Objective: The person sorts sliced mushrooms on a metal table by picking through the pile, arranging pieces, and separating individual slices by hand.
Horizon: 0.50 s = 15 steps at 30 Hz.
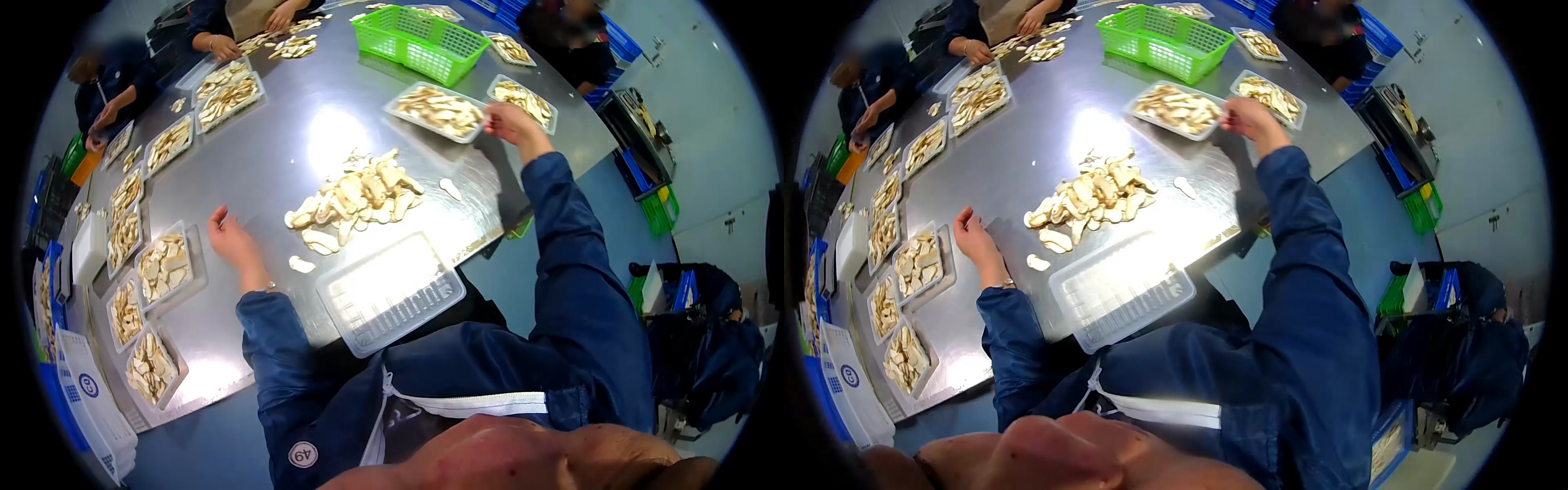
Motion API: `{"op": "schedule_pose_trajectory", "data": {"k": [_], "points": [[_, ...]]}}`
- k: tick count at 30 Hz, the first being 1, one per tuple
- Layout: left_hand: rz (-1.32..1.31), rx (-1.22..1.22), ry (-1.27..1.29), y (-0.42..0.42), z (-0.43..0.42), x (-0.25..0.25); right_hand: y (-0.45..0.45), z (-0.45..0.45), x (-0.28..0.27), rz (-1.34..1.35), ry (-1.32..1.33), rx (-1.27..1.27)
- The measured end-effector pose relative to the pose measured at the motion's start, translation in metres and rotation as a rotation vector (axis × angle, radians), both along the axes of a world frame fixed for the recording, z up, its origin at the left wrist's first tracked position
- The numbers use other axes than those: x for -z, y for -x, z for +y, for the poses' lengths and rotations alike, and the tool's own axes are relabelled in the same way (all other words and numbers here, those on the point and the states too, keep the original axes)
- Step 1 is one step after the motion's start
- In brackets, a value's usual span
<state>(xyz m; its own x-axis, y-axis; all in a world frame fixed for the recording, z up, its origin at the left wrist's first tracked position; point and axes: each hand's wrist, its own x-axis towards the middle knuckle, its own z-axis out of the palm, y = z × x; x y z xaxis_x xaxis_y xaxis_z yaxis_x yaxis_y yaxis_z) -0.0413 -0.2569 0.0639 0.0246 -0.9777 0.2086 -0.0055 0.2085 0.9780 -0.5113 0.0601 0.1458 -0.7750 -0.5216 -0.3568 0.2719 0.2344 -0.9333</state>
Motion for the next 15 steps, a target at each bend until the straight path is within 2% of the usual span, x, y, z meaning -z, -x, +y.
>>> {"op": "schedule_pose_trajectory", "data": {"k": [4,8,15], "points": [[0.026,0.049,0.006,-0.003,-0.004,0.004,0.021,0.105,0.015,-0.024,-0.003,0.165],[-0.009,0.055,0.012,-0.002,-0.007,0.009,0.067,0.166,0.04,-0.022,-0.046,0.286],[-0.051,0.054,0.027,-0.003,-0.008,0.011,0.161,0.149,0.076,0.135,0.016,0.472]]}}
